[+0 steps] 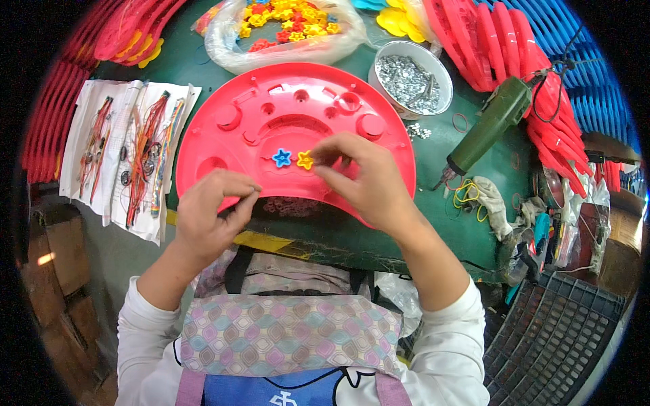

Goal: The person uses a green electric screwdriver to fasten screws into a pink plastic toy base, then places small colorful plastic pieces into the base's slots. The person repeats this process with multiple toy units on a cluttered workbench.

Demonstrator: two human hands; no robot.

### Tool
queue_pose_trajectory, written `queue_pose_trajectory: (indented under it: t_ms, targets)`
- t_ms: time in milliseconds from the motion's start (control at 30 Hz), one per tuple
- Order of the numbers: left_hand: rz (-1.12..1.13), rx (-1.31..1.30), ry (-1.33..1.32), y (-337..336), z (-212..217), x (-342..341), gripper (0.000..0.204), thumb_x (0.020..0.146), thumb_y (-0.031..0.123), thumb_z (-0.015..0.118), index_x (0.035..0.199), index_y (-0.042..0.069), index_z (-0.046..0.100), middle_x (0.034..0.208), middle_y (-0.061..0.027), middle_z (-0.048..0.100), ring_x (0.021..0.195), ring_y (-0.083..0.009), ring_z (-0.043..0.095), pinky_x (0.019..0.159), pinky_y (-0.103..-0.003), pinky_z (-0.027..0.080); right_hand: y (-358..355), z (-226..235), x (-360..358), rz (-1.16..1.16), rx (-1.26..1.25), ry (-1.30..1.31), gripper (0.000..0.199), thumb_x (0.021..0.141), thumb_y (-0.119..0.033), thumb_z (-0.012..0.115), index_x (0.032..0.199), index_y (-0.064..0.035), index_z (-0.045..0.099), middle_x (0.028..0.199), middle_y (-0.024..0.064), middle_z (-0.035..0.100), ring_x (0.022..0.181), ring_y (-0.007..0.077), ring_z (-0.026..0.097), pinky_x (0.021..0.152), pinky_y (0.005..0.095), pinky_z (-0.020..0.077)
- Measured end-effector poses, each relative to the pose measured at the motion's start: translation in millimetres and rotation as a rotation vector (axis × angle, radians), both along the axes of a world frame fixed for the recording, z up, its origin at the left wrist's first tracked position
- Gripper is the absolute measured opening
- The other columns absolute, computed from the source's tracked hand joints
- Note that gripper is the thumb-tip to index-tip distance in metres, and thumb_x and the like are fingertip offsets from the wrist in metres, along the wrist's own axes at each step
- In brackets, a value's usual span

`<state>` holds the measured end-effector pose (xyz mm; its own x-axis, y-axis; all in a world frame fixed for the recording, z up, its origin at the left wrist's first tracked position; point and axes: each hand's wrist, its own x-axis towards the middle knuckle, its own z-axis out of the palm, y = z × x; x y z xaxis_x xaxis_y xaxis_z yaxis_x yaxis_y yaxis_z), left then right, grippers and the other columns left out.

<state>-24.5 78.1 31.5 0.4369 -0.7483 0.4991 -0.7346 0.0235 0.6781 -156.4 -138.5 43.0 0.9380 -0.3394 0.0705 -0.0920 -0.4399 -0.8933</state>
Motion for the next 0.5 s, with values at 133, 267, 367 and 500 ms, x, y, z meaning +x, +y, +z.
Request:
queue_pose_trajectory:
  t_ms: [133,267,367,500]
  targets:
    - [-0.051,0.163,0.116,-20,8,11,0.016,0.082,0.006,0.078,0.094,0.004,0.068,0.084,-0.0103,0.066,0.077,-0.0287,0.066,0.068,-0.037,0.053,-16,-17,19,0.2,-0.691,-0.078,0.016,0.08,-0.011,0.079,0.095,-0.0096,0.075,0.094,0.0022,0.063,0.095,0.0233,0.058,0.085,0.039,0.0431]
    - [-0.073,0.304,0.306,-29,-6,16,0.016,0.082,0.004,0.079,0.094,0.001,0.07,0.083,-0.0096,0.066,0.072,-0.0219,0.064,0.066,-0.033,0.052,-18,-28,25,0.18,-0.599,-0.071,0.016,0.078,-0.014,0.08,0.092,-0.0123,0.075,0.094,0.0014,0.06,0.097,0.0233,0.054,0.085,0.0397,0.0397]
    - [-0.051,0.337,0.401,-30,-7,15,0.015,0.083,0.002,0.078,0.096,-0.001,0.072,0.085,-0.009,0.067,0.072,-0.0184,0.064,0.066,-0.03,0.052,-17,-33,25,0.142,-0.543,-0.07,0.015,0.077,-0.014,0.081,0.09,-0.011,0.073,0.096,0.0022,0.059,0.098,0.024,0.054,0.085,0.0409,0.0405]
    - [-0.042,0.244,0.352,-30,-13,15,0.013,0.088,0.007,0.074,0.099,0.001,0.07,0.085,-0.0112,0.065,0.072,-0.0222,0.064,0.065,-0.032,0.051,-18,-29,24,0.176,-0.523,-0.06,0.015,0.078,-0.014,0.08,0.09,-0.0104,0.072,0.099,0.0035,0.059,0.099,0.0252,0.054,0.085,0.0415,0.0415]
